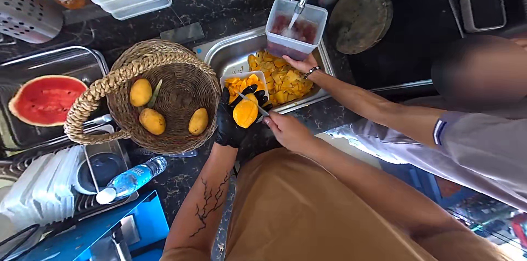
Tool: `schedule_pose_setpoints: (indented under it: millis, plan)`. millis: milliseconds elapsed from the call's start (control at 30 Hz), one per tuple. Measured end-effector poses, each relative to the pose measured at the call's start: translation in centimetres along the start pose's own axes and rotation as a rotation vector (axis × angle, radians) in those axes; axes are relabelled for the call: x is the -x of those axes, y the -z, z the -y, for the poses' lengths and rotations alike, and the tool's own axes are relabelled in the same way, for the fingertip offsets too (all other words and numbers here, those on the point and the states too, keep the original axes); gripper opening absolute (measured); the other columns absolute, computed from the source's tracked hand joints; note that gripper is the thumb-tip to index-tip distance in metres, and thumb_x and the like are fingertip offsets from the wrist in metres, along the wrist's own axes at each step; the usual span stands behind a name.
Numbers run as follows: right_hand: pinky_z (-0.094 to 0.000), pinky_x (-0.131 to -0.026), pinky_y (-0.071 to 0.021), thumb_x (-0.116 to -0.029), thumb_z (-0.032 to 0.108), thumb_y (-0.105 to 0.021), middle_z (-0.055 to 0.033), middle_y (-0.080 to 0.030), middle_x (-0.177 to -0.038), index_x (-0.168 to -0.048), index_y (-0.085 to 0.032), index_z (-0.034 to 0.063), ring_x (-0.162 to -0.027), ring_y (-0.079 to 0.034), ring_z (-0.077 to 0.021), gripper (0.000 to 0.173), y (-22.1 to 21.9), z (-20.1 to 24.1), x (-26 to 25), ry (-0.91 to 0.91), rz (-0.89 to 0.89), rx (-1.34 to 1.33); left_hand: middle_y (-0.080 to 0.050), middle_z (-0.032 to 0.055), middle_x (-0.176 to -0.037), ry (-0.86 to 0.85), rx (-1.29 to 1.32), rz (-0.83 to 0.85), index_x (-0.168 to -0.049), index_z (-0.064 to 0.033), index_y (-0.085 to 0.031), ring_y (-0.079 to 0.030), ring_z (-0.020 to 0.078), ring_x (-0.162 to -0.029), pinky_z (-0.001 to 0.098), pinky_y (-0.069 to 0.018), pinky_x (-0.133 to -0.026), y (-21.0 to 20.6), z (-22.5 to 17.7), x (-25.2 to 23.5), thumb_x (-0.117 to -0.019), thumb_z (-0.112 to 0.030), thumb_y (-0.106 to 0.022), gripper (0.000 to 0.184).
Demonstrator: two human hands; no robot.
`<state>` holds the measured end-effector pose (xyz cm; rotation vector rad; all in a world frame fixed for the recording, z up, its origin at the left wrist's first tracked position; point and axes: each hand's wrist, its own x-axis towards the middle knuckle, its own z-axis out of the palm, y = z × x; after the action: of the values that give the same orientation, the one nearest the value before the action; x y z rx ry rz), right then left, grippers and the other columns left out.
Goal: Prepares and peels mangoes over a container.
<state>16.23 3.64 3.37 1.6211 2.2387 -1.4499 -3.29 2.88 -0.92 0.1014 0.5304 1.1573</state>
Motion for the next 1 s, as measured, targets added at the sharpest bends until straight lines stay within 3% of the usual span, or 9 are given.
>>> schedule_pose_setpoints:
  millis: [167,267,300,367,433,467,533,667,1000]
  plan:
    - [-0.0442,-0.074,-0.0553,-0.1109,0.047,-0.034,-0.0060,-0.066,-0.087,-0.136,-0.066,0.0230,-0.076,-0.064,-0.0192,0.047,0.6,-0.2,-0.7,-0.059,-0.010,-0.272,-0.065,0.0082,-0.101,-0.051,0.105,-0.567,-0.118,-0.0173,-0.057,-0.067,0.0242,-0.085,0.0424,-0.0587,-0.065,-0.1,-0.7,-1.8,-0.1028,-0.035,-0.041,0.029]
    - [-0.0553,-0.091,-0.0548,-0.1086,0.055,-0.034,-0.0001,-0.076,-0.111,-0.136,-0.067,0.0326,-0.104,-0.071,-0.0194,0.048,0.5,0.1,-0.7,-0.066,-0.010,-0.069,-0.061,0.0122,-0.127,-0.046,0.258,-0.029,-0.138,-0.0183,-0.048,-0.064,0.0258,-0.109,0.0439,-0.0573,-0.087,13.3,3.8,-2.3,-0.1037,-0.039,-0.046,0.040]
    - [-0.0557,-0.090,-0.0548,-0.1082,0.056,-0.034,0.0012,-0.076,-0.112,-0.135,-0.068,0.0342,-0.104,-0.071,-0.0190,0.048,0.4,0.1,-0.8,-0.062,-0.018,-0.039,-0.066,0.0140,-0.118,-0.001,0.326,-0.169,-0.130,-0.0166,-0.058,-0.067,0.0275,-0.101,0.0448,-0.0583,-0.081,14.7,4.4,-2.5,-0.0977,-0.039,-0.055,0.039]
    - [-0.0549,-0.088,-0.0556,-0.1081,0.056,-0.035,0.0020,-0.076,-0.111,-0.133,-0.069,0.0343,-0.102,-0.071,-0.0186,0.048,0.1,-0.2,-1.0,-0.040,-0.027,-0.005,-0.060,0.0181,-0.129,-0.007,0.332,0.047,-0.138,-0.0126,-0.049,-0.064,0.0295,-0.111,0.0458,-0.0570,-0.089,19.2,5.6,-2.8,-0.0992,-0.037,-0.055,0.046]
    - [-0.0542,-0.089,-0.0559,-0.1083,0.055,-0.035,0.0024,-0.076,-0.111,-0.132,-0.069,0.0337,-0.103,-0.071,-0.0178,0.047,0.0,-0.4,-1.3,-0.012,-0.024,0.009,-0.062,0.0155,-0.124,0.019,0.259,-0.070,-0.137,-0.0142,-0.050,-0.065,0.0260,-0.108,0.0407,-0.0582,-0.086,13.5,3.5,-2.1,-0.1021,-0.036,-0.050,0.041]
    - [-0.0541,-0.088,-0.0558,-0.1085,0.055,-0.035,0.0023,-0.076,-0.110,-0.132,-0.069,0.0336,-0.102,-0.072,-0.0178,0.046,0.0,-0.4,-1.4,-0.002,-0.020,0.013,-0.067,0.0104,-0.109,0.067,0.205,-0.382,-0.124,-0.0181,-0.060,-0.069,0.0217,-0.092,0.0353,-0.0595,-0.074,6.9,1.3,-1.9,-0.0988,-0.036,-0.053,0.032]
    - [-0.0535,-0.087,-0.0560,-0.1088,0.053,-0.037,0.0020,-0.076,-0.109,-0.132,-0.069,0.0333,-0.100,-0.072,-0.0179,0.044,0.3,-0.4,-1.6,0.029,-0.014,0.032,-0.066,0.0081,-0.106,0.047,0.145,-0.386,-0.124,-0.0177,-0.058,-0.068,0.0180,-0.087,0.0303,-0.0581,-0.070,1.9,-0.3,-1.8,-0.1000,-0.035,-0.053,0.030]
    - [-0.0525,-0.085,-0.0565,-0.1092,0.048,-0.041,0.0004,-0.076,-0.107,-0.129,-0.071,0.0294,-0.098,-0.072,-0.0183,0.041,0.4,-0.5,-1.9,0.109,-0.047,0.050,-0.065,0.0098,-0.092,0.062,0.281,-0.410,-0.111,-0.0119,-0.054,-0.068,0.0202,-0.076,0.0324,-0.0589,-0.062,-1.2,-1.9,-2.4,-0.1020,-0.025,-0.046,0.018]
    - [-0.0473,-0.076,-0.0589,-0.1089,0.041,-0.046,0.0000,-0.075,-0.096,-0.121,-0.075,0.0237,-0.086,-0.072,-0.0183,0.035,0.6,0.3,-2.1,0.171,-0.134,0.130,-0.064,0.0100,-0.091,0.087,0.194,-0.347,-0.115,-0.0120,-0.055,-0.066,0.0208,-0.072,0.0329,-0.0575,-0.057,0.0,-2.0,-2.7,-0.1019,-0.029,-0.046,0.023]
